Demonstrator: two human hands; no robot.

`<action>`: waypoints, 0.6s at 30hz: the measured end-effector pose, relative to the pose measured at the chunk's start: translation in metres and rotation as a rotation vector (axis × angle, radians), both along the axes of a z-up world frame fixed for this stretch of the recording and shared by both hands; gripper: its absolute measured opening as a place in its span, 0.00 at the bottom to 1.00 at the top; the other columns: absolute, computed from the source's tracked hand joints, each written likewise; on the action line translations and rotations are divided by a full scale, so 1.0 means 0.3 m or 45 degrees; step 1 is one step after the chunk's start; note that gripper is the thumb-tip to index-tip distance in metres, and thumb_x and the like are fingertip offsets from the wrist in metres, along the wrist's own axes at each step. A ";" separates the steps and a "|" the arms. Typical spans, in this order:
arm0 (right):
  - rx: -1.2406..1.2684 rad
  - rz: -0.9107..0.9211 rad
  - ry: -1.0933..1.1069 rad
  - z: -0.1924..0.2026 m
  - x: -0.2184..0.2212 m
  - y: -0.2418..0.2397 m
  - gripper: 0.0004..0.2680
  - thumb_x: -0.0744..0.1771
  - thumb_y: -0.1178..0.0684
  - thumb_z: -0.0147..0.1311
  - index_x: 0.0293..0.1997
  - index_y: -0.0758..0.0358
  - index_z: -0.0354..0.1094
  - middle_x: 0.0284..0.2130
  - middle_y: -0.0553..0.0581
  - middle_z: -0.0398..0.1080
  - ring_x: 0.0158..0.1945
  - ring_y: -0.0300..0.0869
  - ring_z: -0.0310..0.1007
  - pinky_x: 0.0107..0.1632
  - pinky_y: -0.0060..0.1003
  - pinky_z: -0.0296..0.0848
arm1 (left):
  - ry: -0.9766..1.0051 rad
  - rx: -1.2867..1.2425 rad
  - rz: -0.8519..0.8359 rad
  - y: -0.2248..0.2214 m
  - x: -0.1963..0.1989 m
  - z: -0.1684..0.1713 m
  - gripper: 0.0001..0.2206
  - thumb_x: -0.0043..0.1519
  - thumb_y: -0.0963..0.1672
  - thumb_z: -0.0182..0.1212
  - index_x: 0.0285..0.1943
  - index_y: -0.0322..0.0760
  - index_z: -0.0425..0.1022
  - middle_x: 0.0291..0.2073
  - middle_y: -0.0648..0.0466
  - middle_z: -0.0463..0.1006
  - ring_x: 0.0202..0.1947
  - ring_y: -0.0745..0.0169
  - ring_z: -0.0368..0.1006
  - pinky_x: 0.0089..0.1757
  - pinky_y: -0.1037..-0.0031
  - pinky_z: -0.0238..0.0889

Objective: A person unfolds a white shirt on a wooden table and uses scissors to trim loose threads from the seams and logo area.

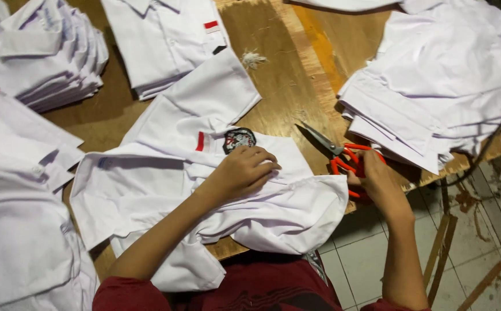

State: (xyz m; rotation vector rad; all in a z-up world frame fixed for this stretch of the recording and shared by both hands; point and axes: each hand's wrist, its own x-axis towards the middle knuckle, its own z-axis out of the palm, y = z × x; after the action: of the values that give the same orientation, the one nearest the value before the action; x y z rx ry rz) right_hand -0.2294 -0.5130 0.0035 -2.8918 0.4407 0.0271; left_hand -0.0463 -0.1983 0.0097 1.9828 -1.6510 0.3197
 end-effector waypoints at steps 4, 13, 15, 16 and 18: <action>0.106 -0.046 0.027 0.169 0.077 0.080 0.20 0.67 0.42 0.57 0.61 0.58 0.58 0.41 0.67 0.73 0.43 0.66 0.77 0.43 0.57 0.75 | 0.151 -0.081 0.278 0.195 0.098 0.054 0.07 0.67 0.48 0.56 0.48 0.49 0.77 0.43 0.58 0.77 0.51 0.57 0.73 0.48 0.64 0.63; -0.368 0.661 -0.339 0.192 0.371 0.140 0.19 0.65 0.50 0.64 0.59 0.66 0.63 0.42 0.59 0.69 0.40 0.48 0.72 0.34 0.42 0.71 | 0.271 -0.087 0.757 0.319 0.197 0.023 0.07 0.63 0.45 0.65 0.46 0.40 0.78 0.39 0.56 0.80 0.38 0.54 0.74 0.39 0.64 0.66; -0.482 0.723 -0.317 0.217 0.419 0.199 0.16 0.68 0.44 0.59 0.57 0.61 0.65 0.41 0.53 0.69 0.34 0.42 0.73 0.26 0.36 0.72 | 0.154 -0.069 0.711 0.299 0.212 0.014 0.08 0.63 0.47 0.67 0.46 0.42 0.78 0.39 0.57 0.79 0.38 0.55 0.74 0.38 0.64 0.66; -0.483 0.729 -0.317 0.210 0.429 0.215 0.16 0.68 0.44 0.59 0.57 0.61 0.65 0.41 0.53 0.69 0.34 0.42 0.73 0.26 0.36 0.72 | 0.155 -0.070 0.716 0.292 0.218 0.003 0.08 0.63 0.47 0.67 0.46 0.42 0.78 0.39 0.57 0.79 0.38 0.55 0.74 0.38 0.64 0.66; -0.744 0.848 -0.298 0.197 0.448 0.245 0.23 0.66 0.34 0.57 0.63 0.58 0.62 0.41 0.49 0.66 0.39 0.36 0.69 0.33 0.31 0.73 | 0.079 -0.143 0.693 0.276 0.230 -0.019 0.09 0.62 0.49 0.70 0.40 0.43 0.79 0.33 0.61 0.78 0.32 0.60 0.73 0.34 0.69 0.65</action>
State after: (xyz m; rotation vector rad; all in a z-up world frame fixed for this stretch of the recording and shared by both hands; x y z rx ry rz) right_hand -0.0949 -0.4396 0.0626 -3.3879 -0.6736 -0.3895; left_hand 0.0228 -0.1155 0.0040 2.2988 -1.0052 0.5276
